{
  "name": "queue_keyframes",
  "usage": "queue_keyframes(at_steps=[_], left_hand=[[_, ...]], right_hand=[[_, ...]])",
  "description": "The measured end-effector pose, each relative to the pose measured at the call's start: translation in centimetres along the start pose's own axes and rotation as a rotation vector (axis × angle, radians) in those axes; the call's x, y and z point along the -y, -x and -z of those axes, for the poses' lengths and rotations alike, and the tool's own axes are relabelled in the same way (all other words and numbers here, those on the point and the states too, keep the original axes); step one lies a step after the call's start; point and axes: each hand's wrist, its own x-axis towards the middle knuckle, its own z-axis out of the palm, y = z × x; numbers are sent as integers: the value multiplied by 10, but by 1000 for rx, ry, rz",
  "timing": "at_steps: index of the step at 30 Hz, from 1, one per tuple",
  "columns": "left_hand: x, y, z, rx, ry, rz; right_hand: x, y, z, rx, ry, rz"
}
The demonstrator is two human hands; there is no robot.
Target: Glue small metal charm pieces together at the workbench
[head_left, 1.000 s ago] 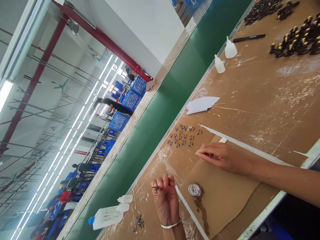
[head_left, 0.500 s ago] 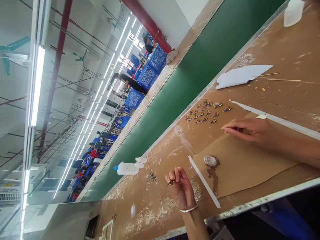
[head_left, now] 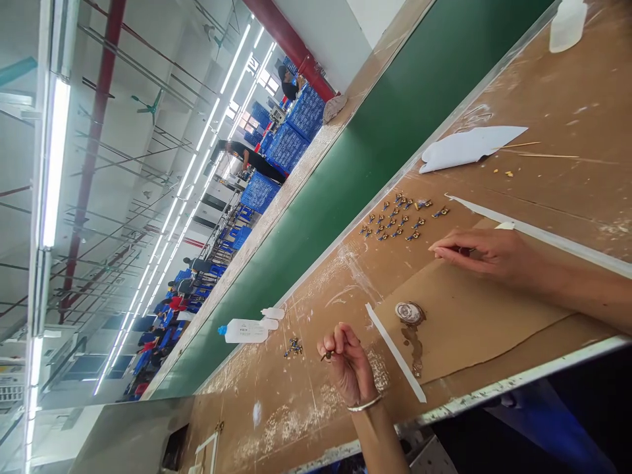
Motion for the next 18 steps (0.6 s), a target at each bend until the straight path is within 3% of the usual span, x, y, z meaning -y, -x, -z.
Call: queue_keyframes(at_steps=[5,8,13,18], left_hand=[[2,-4,-3,-31,-92,10],[4,-23,-12,-10,-149,95],[26,-81,-44,159,-370,396],[61,-121,-87,359,-648,526]], right_hand=[[1,-1,0,15,54,-67],[2,-3,2,58,-19,-65],[1,-7,5,69,66,-37],[2,-11,10,2,90,-98]])
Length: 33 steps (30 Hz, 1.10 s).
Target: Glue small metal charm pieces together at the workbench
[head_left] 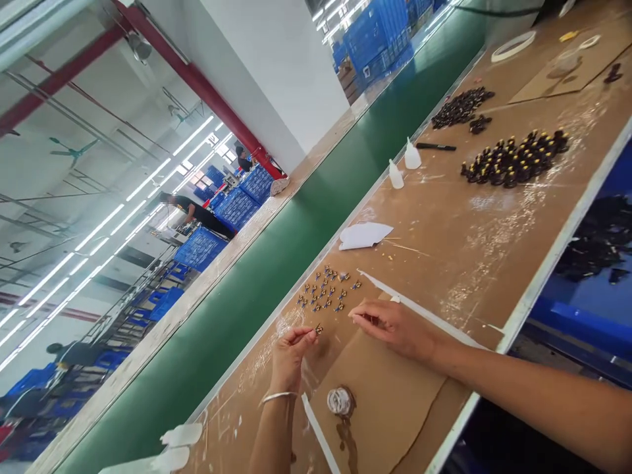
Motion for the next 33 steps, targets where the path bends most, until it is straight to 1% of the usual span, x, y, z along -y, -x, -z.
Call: queue_keyframes(at_steps=[4,6,9,15,17,20,22,23,25,27,28,30,31,33], left_hand=[[-8,-30,-19,78,-213,1],[-8,-41,-23,99,-288,-15],[-3,-50,-25,116,-359,-35],[13,-51,-24,94,-419,-56],[12,-50,-24,82,-421,-55],[2,-42,-17,43,-424,-63],[-10,-27,-4,-12,-434,-80],[-15,-16,5,-49,-442,-89],[-23,13,28,-138,-464,-98],[-22,48,55,-238,-484,-85],[-18,66,67,-290,-493,-72],[0,99,89,-391,-506,-38],[12,114,97,-436,-511,-21],[40,139,107,-508,-520,6]], right_hand=[[1,-4,2,-23,-9,-22],[3,-5,3,-24,-12,-22],[5,-6,4,-27,-17,-22],[4,-5,3,-9,-29,-19],[3,-4,2,-2,-35,-20],[3,-4,2,0,-38,-30],[3,-4,2,-4,-39,-42],[3,-3,2,-5,-41,-50],[3,-2,3,-6,-48,-66],[3,0,3,-6,-61,-85],[3,1,3,-5,-70,-96],[3,3,3,6,-91,-116],[3,4,3,17,-100,-126],[2,6,2,22,-80,-156]])
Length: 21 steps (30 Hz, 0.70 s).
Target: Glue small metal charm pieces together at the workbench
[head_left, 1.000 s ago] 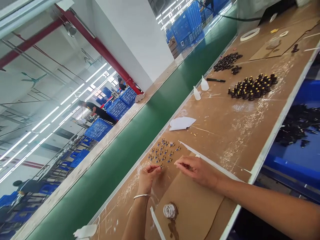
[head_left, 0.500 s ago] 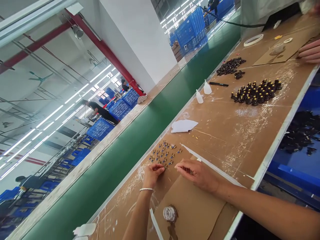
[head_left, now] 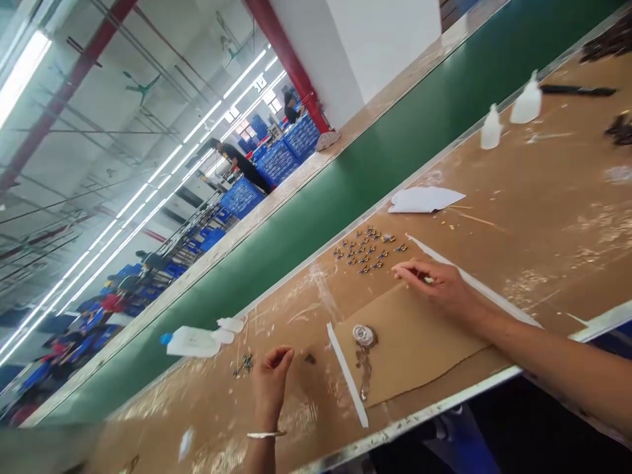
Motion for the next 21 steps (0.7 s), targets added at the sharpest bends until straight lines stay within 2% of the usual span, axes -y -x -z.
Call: queue_keyframes(at_steps=[3,6,14,21], left_hand=[[37,24,-5,-43,-24,17],[52,38,-14,-54,-53,-28],[45,36,-27,-32,-160,-207],[43,31,-29,-4,-267,-302]], right_hand=[[-1,2,0,-18,25,-45],[-2,3,0,-29,20,-74],[0,3,0,-68,60,-124],[-8,4,-1,-74,67,-118]])
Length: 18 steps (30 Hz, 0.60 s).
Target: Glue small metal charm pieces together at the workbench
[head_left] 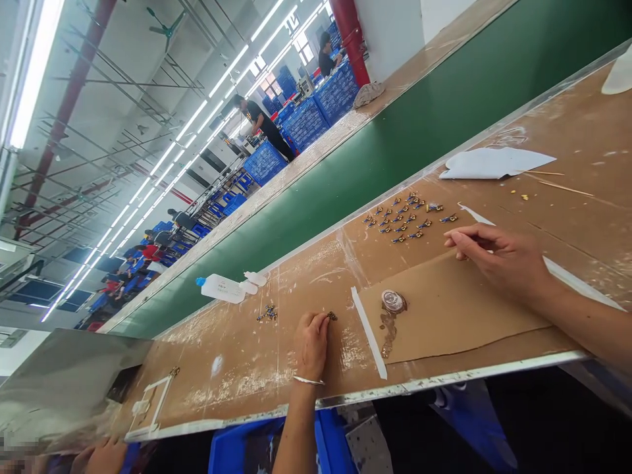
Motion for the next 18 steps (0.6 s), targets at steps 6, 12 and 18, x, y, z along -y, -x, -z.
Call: queue_keyframes(at_steps=[6,12,18], left_hand=[[-8,-4,2,29,-28,26],[-22,16,5,84,73,229],[-39,32,8,205,135,376]], right_hand=[[0,0,0,-6,-17,32],[5,-1,0,8,-15,71],[9,0,2,35,14,110]])
